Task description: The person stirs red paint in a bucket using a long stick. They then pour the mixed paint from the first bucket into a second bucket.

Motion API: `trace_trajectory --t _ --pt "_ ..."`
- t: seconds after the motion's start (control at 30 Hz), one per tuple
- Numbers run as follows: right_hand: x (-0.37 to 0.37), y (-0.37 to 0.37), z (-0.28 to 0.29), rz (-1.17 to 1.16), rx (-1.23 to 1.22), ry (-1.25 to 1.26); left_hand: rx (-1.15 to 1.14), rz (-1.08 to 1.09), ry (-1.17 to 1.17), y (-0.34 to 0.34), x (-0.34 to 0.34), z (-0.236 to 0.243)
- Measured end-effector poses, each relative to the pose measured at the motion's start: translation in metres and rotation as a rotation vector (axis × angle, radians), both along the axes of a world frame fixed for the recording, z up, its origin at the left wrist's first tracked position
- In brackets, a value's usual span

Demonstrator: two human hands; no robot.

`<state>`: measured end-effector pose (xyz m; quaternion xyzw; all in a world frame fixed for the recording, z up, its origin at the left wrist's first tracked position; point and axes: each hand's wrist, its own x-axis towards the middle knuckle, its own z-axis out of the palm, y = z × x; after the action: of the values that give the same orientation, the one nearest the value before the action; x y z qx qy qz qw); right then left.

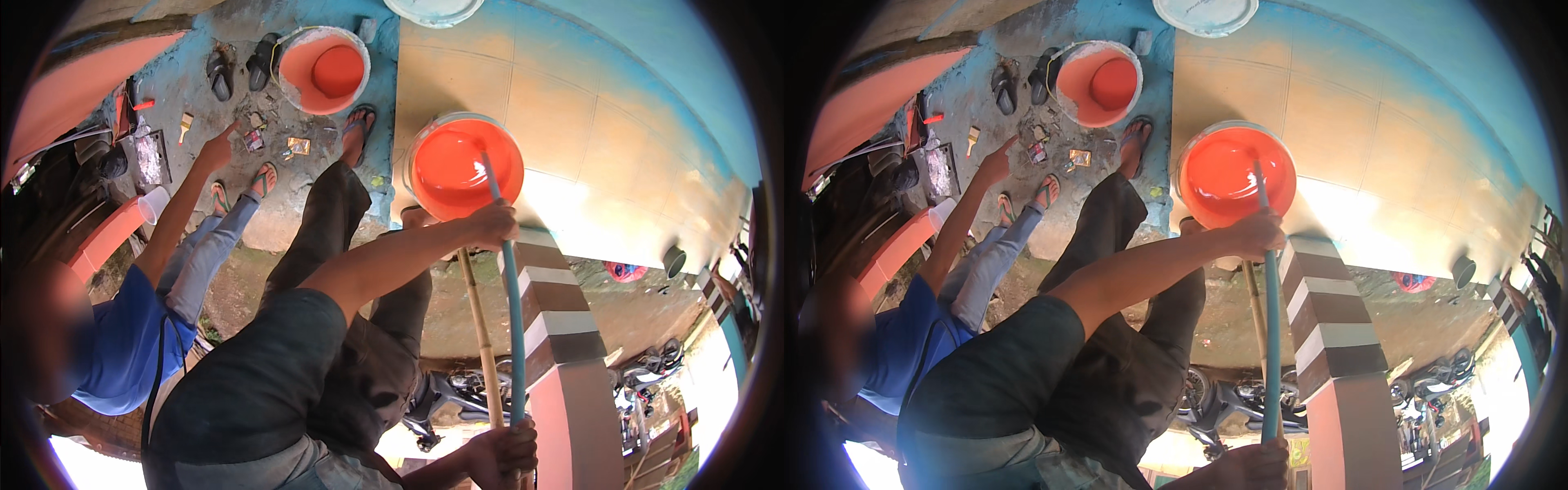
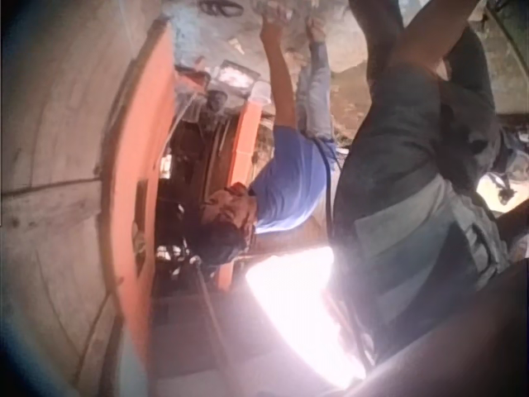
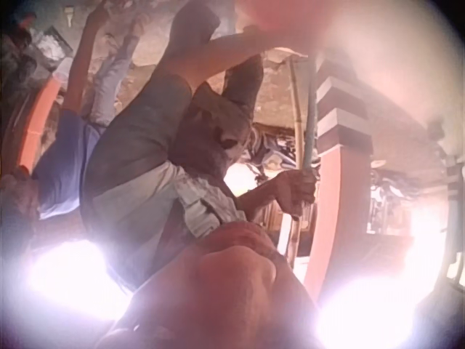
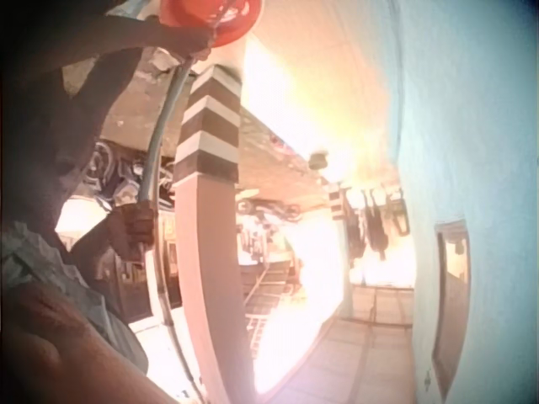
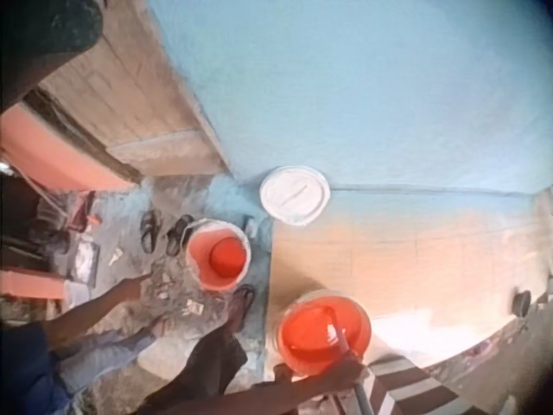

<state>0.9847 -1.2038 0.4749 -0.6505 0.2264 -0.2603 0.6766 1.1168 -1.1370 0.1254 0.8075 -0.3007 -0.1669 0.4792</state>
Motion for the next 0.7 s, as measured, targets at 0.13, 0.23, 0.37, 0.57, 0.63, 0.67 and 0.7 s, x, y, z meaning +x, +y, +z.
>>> trace_trajectory --t 0.13,0.23,0.37,0.57,0.63,0.67,0.7 --pt "0.020 0.023 0.007 -0.294 -0.059 -0.023 -0.070 0.044 0.098 -0.024 -0.028 -0.005" --pt "0.021 0.030 0.016 -0.554 -0.040 0.014 -0.076 -0.004 0.186 -0.025 -0.064 -0.002" --pt "0.022 0.013 0.018 -0.152 0.064 -0.018 0.072 -0.129 0.271 0.014 -0.079 0.014" --pt "0.018 -0.012 0.012 0.033 0.148 -0.038 0.184 -0.132 0.213 0.045 -0.035 0.021" --pt "0.023 -0.008 0.003 -0.006 0.157 -0.039 0.177 -0.073 0.149 0.040 -0.017 0.009" --pt "0.022 -0.004 0.002 -0.044 0.135 -0.018 0.137 -0.037 0.126 0.031 -0.009 0.006" --pt "0.021 0.003 -0.001 -0.072 0.134 0.014 0.117 0.008 0.110 0.026 -0.004 0.000"
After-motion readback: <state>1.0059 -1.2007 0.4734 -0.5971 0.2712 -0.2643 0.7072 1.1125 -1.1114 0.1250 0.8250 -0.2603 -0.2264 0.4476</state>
